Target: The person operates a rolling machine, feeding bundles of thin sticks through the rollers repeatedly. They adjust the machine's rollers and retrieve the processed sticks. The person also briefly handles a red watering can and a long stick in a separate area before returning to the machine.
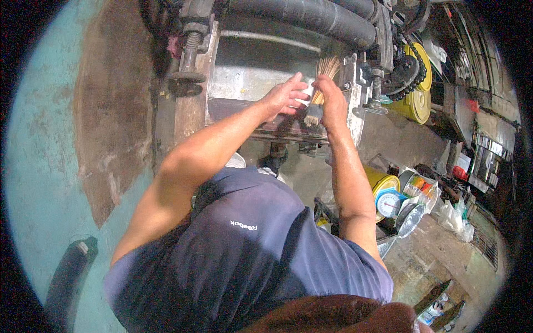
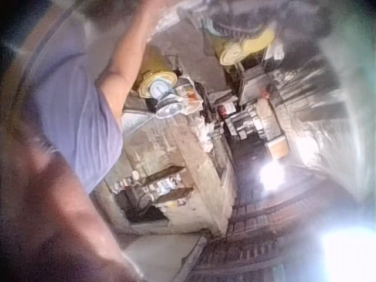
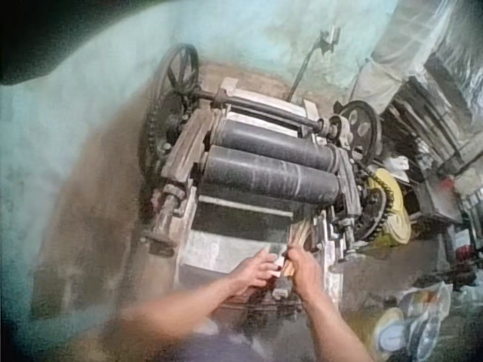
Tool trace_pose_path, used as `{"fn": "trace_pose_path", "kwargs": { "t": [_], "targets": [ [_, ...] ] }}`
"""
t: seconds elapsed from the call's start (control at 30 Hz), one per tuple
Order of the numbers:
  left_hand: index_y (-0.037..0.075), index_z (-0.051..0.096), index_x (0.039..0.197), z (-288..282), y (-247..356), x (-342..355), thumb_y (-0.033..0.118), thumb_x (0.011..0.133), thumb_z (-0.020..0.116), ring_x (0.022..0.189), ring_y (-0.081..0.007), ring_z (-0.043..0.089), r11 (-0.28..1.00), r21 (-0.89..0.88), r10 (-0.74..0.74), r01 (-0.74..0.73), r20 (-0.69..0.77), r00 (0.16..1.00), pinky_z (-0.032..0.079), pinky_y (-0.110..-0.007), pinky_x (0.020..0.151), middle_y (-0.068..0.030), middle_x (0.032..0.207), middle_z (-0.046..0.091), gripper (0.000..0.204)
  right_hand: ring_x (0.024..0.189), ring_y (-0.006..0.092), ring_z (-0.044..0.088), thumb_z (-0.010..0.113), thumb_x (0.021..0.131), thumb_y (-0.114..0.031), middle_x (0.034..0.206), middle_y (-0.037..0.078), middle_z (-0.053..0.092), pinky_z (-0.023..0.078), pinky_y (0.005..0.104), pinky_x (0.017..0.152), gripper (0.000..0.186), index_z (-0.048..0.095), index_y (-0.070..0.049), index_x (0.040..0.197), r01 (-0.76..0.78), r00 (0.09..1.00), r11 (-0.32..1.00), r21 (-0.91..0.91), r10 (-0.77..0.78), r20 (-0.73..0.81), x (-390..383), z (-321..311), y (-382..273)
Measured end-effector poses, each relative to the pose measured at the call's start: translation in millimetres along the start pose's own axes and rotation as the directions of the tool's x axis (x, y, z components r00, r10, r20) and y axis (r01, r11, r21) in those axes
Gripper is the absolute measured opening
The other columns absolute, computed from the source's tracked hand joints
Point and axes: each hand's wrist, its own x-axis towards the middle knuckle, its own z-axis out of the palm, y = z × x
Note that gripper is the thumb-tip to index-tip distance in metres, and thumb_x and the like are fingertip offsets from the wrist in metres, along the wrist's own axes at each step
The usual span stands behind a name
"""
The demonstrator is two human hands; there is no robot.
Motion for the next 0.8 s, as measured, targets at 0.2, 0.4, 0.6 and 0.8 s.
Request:
{"fn": "trace_pose_path", "kwargs": {
  "t": [0.2, 0.4, 0.6, 0.8],
  "targets": [
    [0.002, 0.049, 0.139, 17, 17, -21, 0.011, 0.085, 0.068, 0.097, -0.015, 0.064, 0.992, -0.056, 0.116, -0.111, 0.095, 0.989, 0.056, -0.032, 0.075, -0.0087, 0.112, 0.066, 0.059, 0.143, 0.0436, 0.041, 0.075, 0.073, 0.0, 0.157, 0.025, 0.041, 0.034, 0.0473, 0.12, 0.082, 0.046, -0.007, 0.149, 0.188, 0.971, 0.977, 0.097, -0.17, -0.167, -31, 18, -9],
    [0.0, 0.03, 0.156, 29, 15, -75, 0.013, 0.083, 0.063, 0.081, -0.0264, 0.068, 0.979, 0.101, 0.175, -0.176, 0.017, 0.984, 0.055, -0.039, 0.075, -0.0191, 0.103, 0.065, 0.081, 0.11, 0.0349, 0.065, 0.062, 0.098, -0.017, 0.132, 0.016, 0.056, 0.057, 0.0504, 0.089, 0.05, 0.042, -0.007, 0.142, -0.329, 0.736, -0.003, 0.944, 0.626, 0.258, -33, 21, -9],
    [0.0, 0.044, 0.151, 35, 2, -80, 0.024, 0.09, 0.067, 0.105, -0.0389, 0.066, 0.973, 0.125, 0.179, -0.196, 0.137, 0.974, 0.053, -0.044, 0.091, -0.0254, 0.117, 0.062, 0.069, 0.059, 0.0162, 0.062, 0.057, 0.101, -0.015, 0.093, 0.007, 0.064, 0.053, 0.0312, 0.043, 0.021, 0.048, -0.009, 0.12, -0.438, 0.754, 0.222, 0.871, 0.618, 0.221, -12, 14, -26],
    [0.004, 0.065, 0.129, -35, -20, -38, 0.037, 0.094, 0.066, 0.118, -0.0366, 0.06, 0.658, 0.717, 0.436, -0.229, -0.115, 0.893, 0.047, -0.049, 0.1, -0.02, 0.126, 0.064, 0.049, 0.055, 0.0159, 0.055, 0.052, 0.105, -0.022, 0.088, 0.007, 0.062, 0.051, 0.033, 0.041, 0.015, 0.05, -0.008, 0.11, -0.518, 0.659, 0.162, 0.84, 0.701, 0.271, 35, -13, 26]
  ]
}}
